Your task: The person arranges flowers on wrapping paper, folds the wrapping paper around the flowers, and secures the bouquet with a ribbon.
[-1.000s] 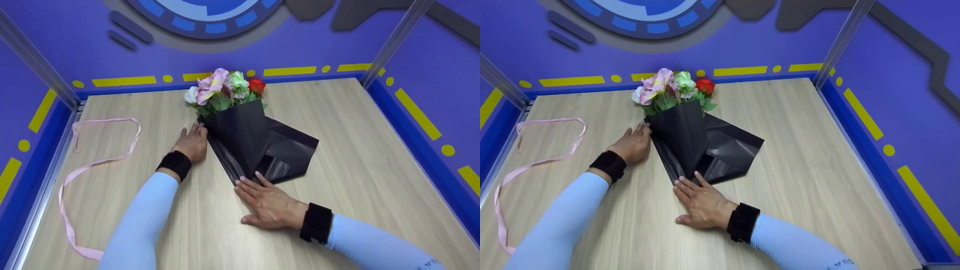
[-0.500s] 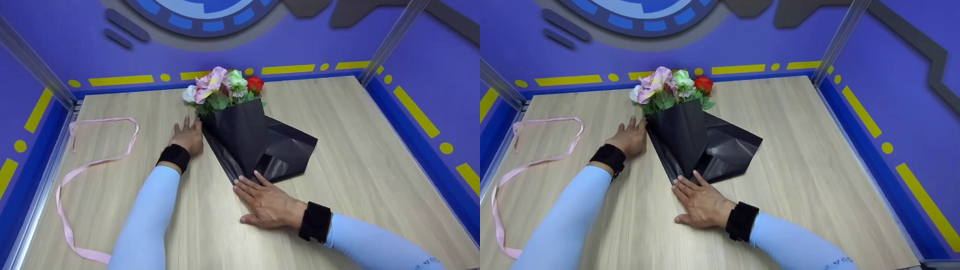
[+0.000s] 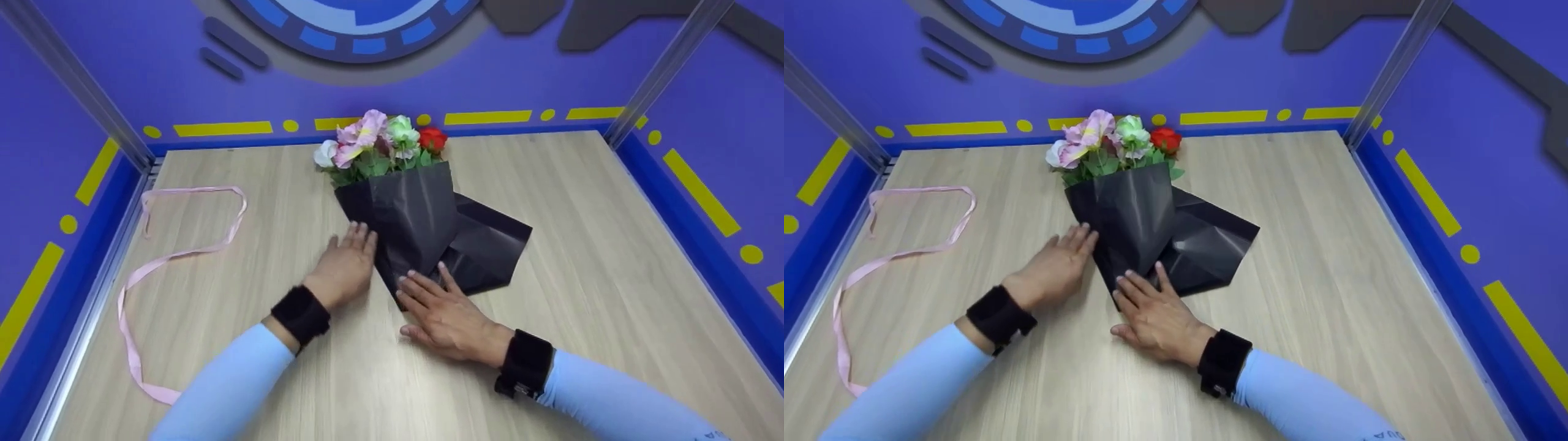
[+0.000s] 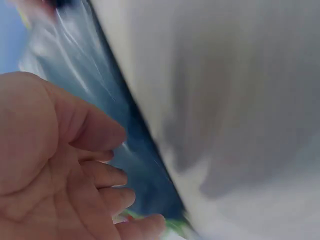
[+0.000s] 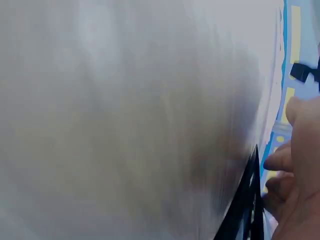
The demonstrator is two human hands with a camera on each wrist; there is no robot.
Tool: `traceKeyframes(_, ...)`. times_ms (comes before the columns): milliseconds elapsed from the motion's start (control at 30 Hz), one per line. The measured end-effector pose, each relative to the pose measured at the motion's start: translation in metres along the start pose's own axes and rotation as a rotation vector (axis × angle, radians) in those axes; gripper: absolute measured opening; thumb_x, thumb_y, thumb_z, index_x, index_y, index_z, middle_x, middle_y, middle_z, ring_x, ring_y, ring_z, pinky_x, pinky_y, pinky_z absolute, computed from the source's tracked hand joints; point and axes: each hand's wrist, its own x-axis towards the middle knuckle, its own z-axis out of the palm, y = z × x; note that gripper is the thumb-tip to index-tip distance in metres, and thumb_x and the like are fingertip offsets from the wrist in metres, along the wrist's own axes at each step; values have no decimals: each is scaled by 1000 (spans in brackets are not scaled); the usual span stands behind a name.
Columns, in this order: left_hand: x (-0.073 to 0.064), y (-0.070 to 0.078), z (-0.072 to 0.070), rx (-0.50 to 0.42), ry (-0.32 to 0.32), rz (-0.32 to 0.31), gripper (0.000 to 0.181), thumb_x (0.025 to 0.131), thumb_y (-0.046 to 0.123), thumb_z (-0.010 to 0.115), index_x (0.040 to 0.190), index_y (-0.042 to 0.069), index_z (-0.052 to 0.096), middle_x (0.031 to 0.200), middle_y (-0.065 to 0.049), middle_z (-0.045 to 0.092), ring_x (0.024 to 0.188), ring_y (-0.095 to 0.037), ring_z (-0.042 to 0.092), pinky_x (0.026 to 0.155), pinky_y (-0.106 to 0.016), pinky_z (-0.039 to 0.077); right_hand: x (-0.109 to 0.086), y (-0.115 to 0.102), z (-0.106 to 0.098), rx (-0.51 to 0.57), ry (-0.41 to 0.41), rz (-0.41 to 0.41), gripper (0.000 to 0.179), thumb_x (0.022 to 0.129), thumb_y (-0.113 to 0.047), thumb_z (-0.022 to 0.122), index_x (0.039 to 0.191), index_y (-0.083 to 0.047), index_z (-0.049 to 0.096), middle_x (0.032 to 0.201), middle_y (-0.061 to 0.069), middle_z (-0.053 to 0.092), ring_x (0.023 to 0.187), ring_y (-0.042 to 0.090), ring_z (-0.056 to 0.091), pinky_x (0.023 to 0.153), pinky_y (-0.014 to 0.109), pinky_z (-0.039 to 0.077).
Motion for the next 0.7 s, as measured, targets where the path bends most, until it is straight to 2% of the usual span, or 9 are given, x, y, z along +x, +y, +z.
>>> traceKeyframes(133,-27,28,5,58,31,108,58,109,15,37,164,1,27,172,-23,18,162,-39,16,127,-60,25,-6,5,1,-14,19,55,78,109,-61,35,160,-2,40,169,18,34,161,31,24,128,65,15)
traceKeyframes(267,-46,49,19,122,36,207,59,109,20,39,164,1,29,172,-21,22,161,-37,20,127,-56,28,-11,11,7,65,-62,69,90,106,-66,37,162,5,30,169,24,29,161,36,23,128,63,15)
traceKeyframes(367,-53,62,32,161,19,267,60,109,24,40,164,2,29,172,-19,22,161,-34,21,127,-53,30,-13,12,11,114,-120,70,95,105,-68,36,163,7,22,171,26,21,161,39,18,129,62,14)
traceKeyframes(533,-56,72,49,243,-10,291,61,111,30,36,165,1,27,173,-18,21,162,-32,21,127,-49,31,-13,11,16,130,-146,65,98,105,-69,35,165,5,15,173,26,13,162,39,12,129,62,13)
traceKeyframes(700,-56,77,48,375,-15,287,61,111,32,35,165,3,28,173,-15,24,161,-29,24,125,-48,34,-14,18,16,145,-165,102,102,102,-74,34,165,4,14,174,24,11,163,37,10,130,61,9)
